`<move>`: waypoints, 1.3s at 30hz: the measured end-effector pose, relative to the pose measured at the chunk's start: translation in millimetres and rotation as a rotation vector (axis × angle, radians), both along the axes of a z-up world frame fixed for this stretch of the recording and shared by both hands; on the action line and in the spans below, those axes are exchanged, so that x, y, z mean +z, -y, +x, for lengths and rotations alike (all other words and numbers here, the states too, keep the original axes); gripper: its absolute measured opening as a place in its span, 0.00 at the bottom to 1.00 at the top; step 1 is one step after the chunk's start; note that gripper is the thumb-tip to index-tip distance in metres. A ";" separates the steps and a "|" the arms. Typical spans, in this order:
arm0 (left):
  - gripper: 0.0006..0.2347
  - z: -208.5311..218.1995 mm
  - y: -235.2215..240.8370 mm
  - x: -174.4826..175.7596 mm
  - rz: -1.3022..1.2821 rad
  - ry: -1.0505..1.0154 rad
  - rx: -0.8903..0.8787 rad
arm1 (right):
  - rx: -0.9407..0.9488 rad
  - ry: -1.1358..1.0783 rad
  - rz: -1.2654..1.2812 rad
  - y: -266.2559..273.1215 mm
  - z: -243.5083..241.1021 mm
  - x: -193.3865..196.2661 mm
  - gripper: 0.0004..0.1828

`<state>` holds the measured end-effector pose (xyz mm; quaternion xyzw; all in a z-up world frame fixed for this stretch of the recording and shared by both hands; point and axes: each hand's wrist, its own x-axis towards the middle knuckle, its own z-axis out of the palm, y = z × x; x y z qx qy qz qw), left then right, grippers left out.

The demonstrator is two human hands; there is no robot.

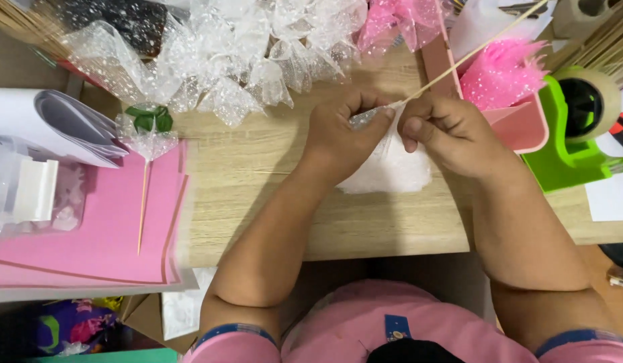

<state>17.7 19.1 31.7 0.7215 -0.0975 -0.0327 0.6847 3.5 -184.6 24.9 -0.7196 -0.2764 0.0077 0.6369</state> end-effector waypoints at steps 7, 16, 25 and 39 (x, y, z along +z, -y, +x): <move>0.05 -5.9 5.4 -2.4 0.040 -0.016 0.040 | -0.054 0.022 0.053 1.7 -12.2 2.1 0.10; 0.05 -9.1 7.6 -1.1 0.008 0.072 0.036 | -0.150 -0.003 0.084 -10.6 -17.0 -2.7 0.13; 0.05 -12.5 2.9 8.9 0.042 0.046 0.003 | -0.341 -0.048 0.163 -21.4 -19.1 -0.2 0.17; 0.05 -13.8 1.9 4.0 -0.021 0.384 -0.057 | -0.403 -0.077 0.252 -22.9 -19.1 3.7 0.19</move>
